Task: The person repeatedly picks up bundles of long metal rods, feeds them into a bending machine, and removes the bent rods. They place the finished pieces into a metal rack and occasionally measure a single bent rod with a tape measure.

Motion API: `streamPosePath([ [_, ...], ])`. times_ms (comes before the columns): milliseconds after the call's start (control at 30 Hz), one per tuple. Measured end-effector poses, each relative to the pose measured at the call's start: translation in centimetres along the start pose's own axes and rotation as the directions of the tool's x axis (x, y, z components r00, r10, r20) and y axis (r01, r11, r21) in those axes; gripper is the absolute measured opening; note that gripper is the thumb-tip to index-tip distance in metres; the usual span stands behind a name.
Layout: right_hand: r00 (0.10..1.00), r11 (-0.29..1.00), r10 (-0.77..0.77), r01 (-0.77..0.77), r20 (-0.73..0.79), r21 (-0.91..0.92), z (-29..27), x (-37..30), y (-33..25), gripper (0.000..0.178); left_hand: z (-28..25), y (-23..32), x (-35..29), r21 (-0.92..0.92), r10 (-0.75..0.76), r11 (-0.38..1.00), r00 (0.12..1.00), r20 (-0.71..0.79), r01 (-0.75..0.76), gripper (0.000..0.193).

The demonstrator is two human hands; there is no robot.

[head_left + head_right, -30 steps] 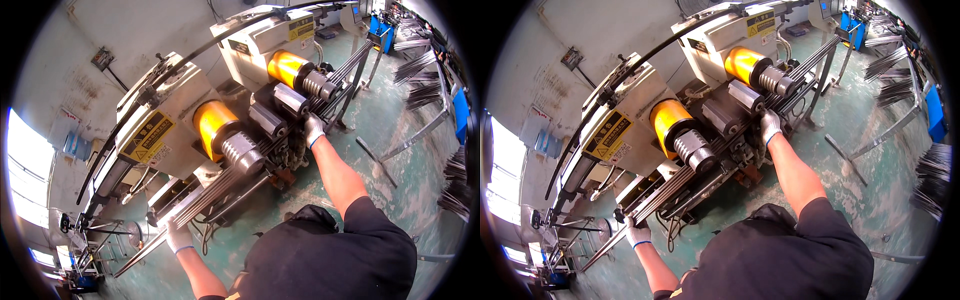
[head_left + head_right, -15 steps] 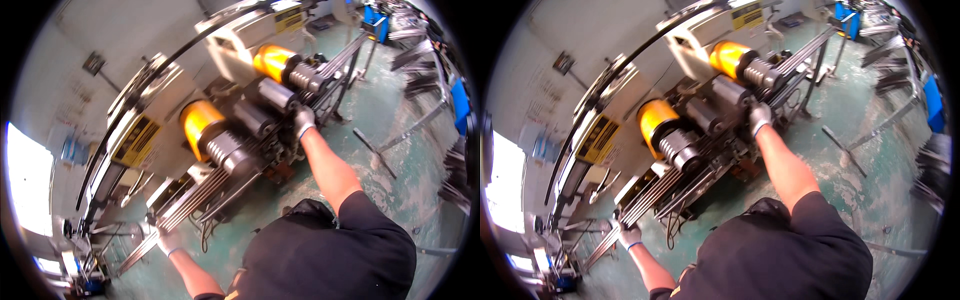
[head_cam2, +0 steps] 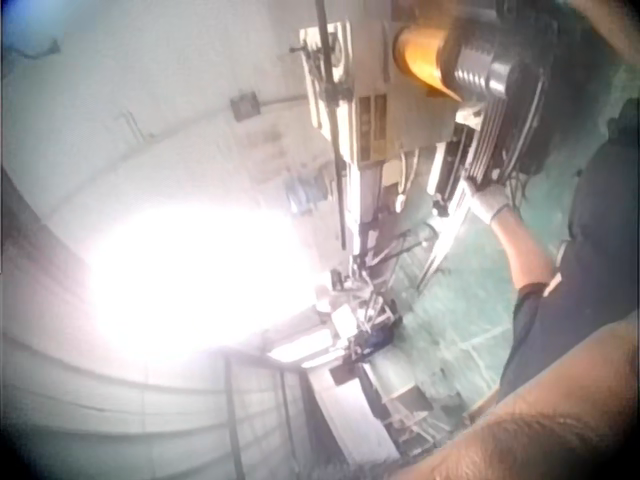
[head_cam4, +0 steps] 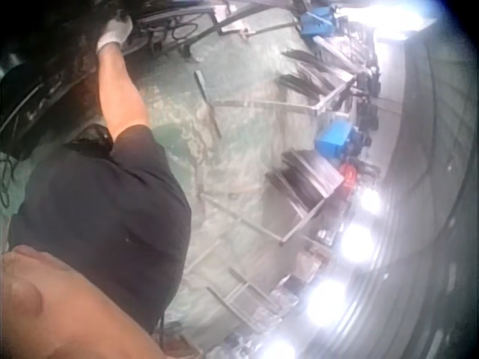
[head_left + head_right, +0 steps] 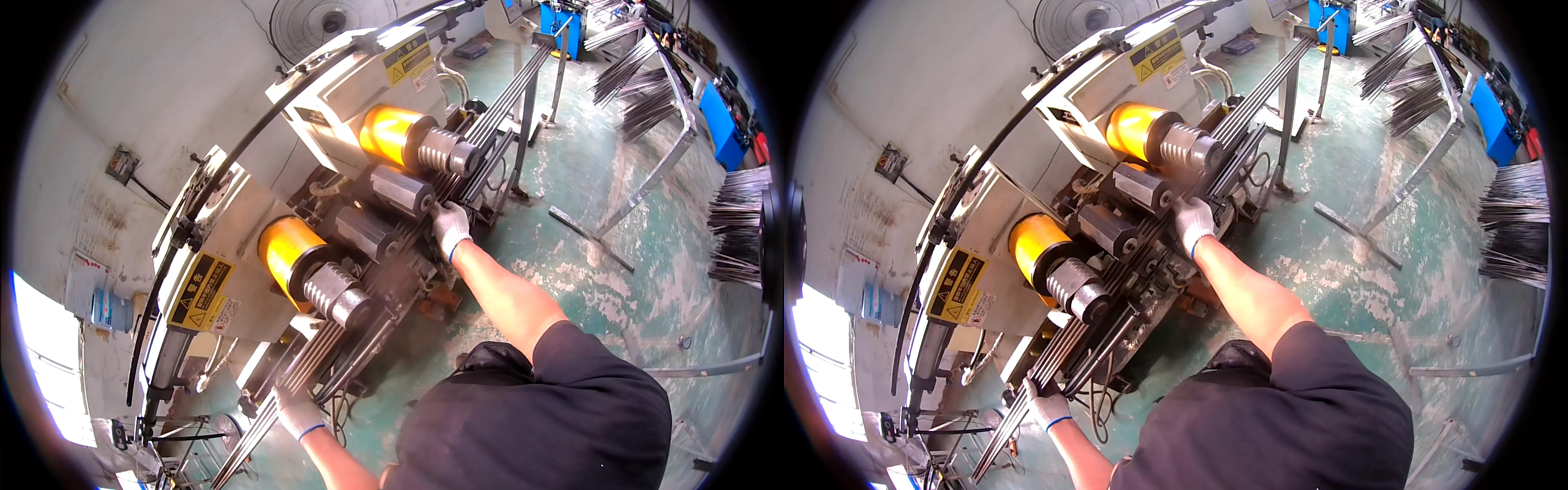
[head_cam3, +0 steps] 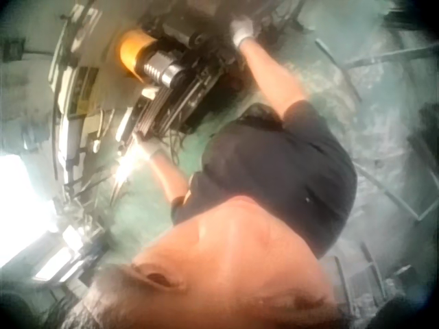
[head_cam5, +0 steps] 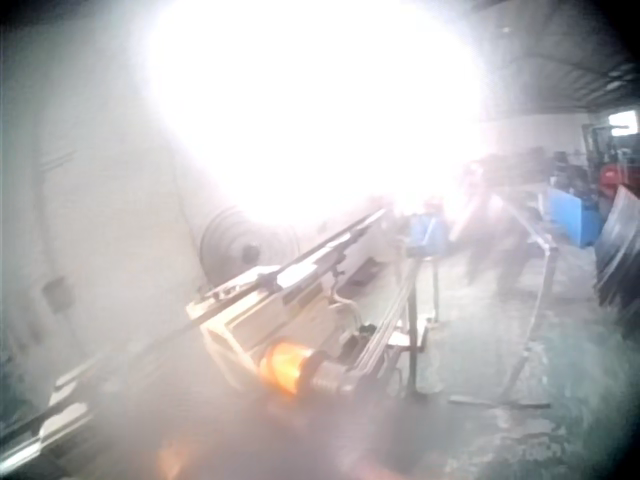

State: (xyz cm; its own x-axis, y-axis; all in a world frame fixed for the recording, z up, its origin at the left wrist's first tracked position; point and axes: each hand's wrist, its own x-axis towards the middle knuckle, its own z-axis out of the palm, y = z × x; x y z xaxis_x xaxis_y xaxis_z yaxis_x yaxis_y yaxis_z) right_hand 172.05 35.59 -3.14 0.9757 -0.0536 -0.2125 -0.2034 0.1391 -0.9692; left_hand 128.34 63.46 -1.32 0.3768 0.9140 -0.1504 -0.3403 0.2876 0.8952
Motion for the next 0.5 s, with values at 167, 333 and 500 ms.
streamPosePath([
  [167, 0.985, 0.923, 0.164, -0.175, 0.059, 0.343, 2.0, -0.6, -2.3, 0.029, -8.6, 0.7, 2.5, 0.065, 0.074, 0.995, 0.996, 0.043, -0.077, 0.037],
  [333, 0.997, 0.888, 0.073, -0.066, 0.002, 0.456, 1.3, 2.7, 1.9, 0.035, -8.0, 2.5, 3.0, -0.370, -0.077, 0.925, 0.997, 0.022, 0.080, 0.030],
  [500, 0.994, 0.994, -0.002, 0.015, -0.113, 0.107, 1.1, 4.0, 2.4, 0.050, -7.7, 2.2, 0.6, -0.376, -0.137, 0.918, 0.991, 0.001, 0.127, 0.044],
])
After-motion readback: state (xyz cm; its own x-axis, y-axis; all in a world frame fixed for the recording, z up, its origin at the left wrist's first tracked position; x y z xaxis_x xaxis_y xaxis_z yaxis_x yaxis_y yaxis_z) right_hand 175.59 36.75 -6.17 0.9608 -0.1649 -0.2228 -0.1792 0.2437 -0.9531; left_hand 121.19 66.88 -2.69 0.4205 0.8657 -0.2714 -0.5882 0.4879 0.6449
